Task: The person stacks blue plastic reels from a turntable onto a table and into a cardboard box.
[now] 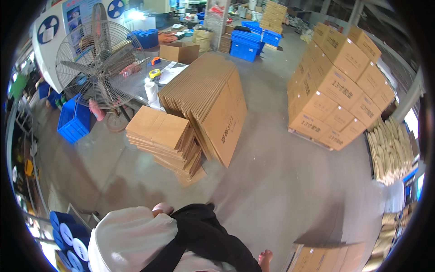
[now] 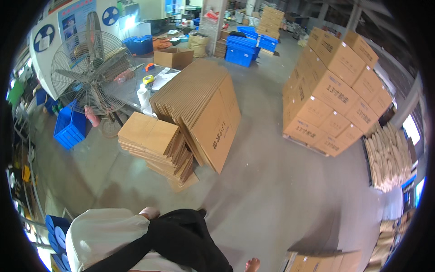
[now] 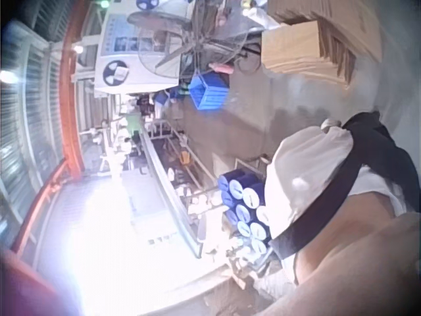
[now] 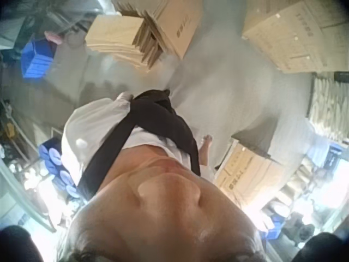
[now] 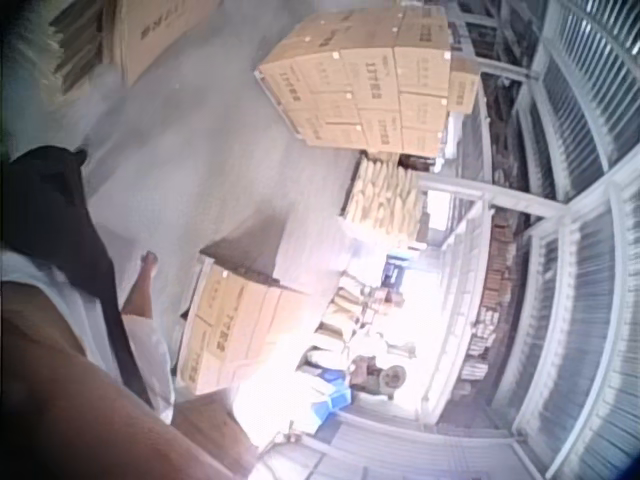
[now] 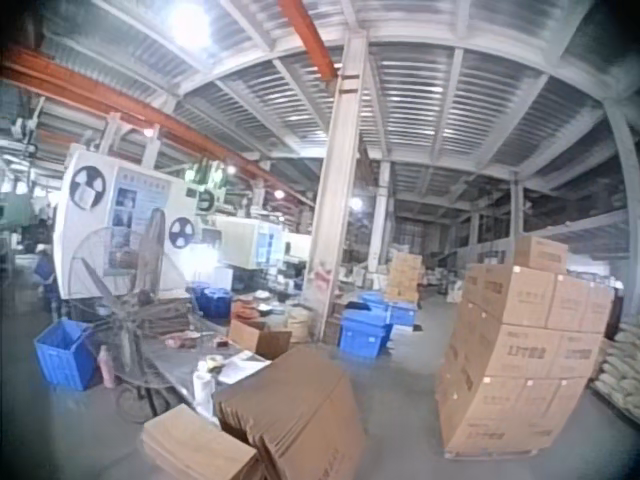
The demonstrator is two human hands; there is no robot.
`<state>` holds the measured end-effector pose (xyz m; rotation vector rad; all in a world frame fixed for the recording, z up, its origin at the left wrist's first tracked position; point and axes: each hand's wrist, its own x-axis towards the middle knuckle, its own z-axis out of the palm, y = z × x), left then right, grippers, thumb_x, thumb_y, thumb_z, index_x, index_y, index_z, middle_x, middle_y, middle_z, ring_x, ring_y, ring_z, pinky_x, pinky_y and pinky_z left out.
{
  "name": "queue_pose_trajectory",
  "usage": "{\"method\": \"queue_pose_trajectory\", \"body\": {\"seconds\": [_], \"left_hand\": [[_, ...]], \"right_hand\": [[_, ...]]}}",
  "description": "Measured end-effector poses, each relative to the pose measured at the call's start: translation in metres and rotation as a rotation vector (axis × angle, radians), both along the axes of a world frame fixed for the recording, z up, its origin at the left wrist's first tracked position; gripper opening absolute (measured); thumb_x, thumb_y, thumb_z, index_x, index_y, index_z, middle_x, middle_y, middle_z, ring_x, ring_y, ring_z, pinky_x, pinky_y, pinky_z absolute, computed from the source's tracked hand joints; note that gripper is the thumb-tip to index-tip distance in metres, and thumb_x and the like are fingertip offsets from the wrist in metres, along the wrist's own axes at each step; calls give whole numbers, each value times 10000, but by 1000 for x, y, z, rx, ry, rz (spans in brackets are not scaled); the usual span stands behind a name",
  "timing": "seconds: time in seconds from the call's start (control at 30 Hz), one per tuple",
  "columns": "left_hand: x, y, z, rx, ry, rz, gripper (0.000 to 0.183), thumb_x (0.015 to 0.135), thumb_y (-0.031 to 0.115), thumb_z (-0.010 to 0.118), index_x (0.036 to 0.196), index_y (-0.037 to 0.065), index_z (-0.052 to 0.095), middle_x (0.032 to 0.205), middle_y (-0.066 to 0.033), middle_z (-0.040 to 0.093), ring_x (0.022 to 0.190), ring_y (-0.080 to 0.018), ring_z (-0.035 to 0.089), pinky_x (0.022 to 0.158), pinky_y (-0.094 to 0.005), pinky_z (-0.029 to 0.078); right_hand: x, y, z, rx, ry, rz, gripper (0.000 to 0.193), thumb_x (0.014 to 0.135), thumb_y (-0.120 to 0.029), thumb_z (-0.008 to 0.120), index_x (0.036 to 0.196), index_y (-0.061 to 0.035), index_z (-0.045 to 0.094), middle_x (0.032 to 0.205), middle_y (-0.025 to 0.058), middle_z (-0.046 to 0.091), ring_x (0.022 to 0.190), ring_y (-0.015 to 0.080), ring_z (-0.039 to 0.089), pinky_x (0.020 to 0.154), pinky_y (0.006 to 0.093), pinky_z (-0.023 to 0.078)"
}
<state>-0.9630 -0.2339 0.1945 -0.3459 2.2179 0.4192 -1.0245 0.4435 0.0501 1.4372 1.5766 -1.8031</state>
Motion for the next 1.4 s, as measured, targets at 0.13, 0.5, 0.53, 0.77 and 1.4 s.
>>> {"method": "queue_pose_trajectory", "body": {"seconds": [0.13, 0.5, 0.53, 0.77, 1.4], "left_hand": [[-6, 1, -32, 52, -87, 328, 263, 844, 257, 567, 1036, 131, 694, 1089, -151, 666, 1030, -337, 629, 866, -439, 495], [-406, 23, -25, 45, 51, 66, 196, 781, 180, 630, 934, 83, 706, 1025, -174, 677, 934, -342, 655, 795, -440, 512], [-476, 28, 7, 15, 113, -8, 200, 793, 230, 601, 789, 55, 700, 922, -185, 690, 854, -334, 668, 750, -432, 518], [-766, 46, 58, 81, 221, 381, 461, 892, 454, 476, 702, 71, 648, 694, -153, 652, 685, -297, 648, 645, -413, 489], [-983, 49, -26, 128, -159, 452, 289, 870, 239, 544, 1063, 71, 679, 1080, -165, 664, 1009, -332, 640, 839, -425, 518]], "right_hand": [[-192, -96, 55, 215, 169, 294, 274, 960, -240, 505, 1208, -127, 478, 757, 82, 595, 500, 162, 515, 444, 287, 417], [-474, -180, 115, 271, 329, 1094, 480, 881, -156, 595, 1329, -33, 471, 923, 161, 671, 699, 227, 656, 620, 298, 528], [-493, -158, 99, 279, 281, 943, 469, 885, -152, 587, 1318, -18, 466, 894, 171, 659, 693, 226, 656, 581, 303, 527], [-661, -98, 74, 231, 30, 685, 397, 895, -173, 580, 1248, -15, 491, 842, 145, 641, 633, 202, 625, 520, 297, 501], [-1386, -266, 50, -8, 419, 912, 335, 918, -166, 529, 1230, -53, 485, 837, 122, 635, 635, 199, 621, 513, 306, 486]]}}
